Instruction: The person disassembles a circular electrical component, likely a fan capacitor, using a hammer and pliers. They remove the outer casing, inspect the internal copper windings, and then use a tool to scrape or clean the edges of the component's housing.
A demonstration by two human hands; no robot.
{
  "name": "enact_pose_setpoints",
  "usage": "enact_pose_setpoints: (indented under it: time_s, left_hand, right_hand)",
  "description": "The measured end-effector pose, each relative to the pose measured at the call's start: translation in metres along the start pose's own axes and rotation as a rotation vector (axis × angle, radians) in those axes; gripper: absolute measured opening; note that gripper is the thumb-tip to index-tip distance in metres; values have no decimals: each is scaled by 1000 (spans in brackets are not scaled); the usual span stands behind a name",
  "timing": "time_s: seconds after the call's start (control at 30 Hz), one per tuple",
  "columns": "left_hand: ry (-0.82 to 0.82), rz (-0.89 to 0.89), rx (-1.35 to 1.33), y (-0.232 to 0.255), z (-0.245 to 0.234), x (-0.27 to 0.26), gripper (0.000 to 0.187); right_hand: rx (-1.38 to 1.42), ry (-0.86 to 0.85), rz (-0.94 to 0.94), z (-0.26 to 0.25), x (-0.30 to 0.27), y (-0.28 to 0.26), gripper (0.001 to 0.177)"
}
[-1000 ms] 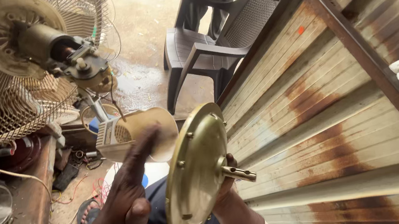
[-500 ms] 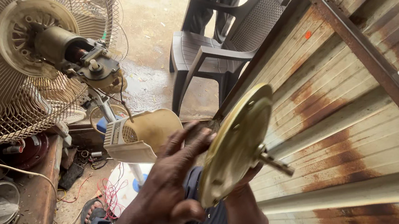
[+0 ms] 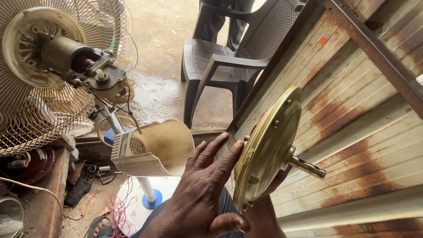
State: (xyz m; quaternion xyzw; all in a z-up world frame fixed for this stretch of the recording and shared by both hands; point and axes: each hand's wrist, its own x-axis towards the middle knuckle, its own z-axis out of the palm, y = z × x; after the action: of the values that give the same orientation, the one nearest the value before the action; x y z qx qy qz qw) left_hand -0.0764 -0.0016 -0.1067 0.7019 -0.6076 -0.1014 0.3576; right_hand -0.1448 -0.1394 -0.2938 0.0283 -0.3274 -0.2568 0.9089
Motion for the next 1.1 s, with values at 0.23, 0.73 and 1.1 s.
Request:
enact_pose_setpoints:
  time_s: [0.23,0.73,1.1]
  left_hand:
    - [10,-26,86,-1,4,-3,119]
    - [53,-396,-165,-20,3,-64,115]
    - [215,-179,-474,-66,49,-170,99]
  right_hand:
    - [-38,-22,-8,2,-1,-1,84]
    - [149,57,-72,3,-9,1,75]
    - [-124,369,-17,-3,-30,-1,56]
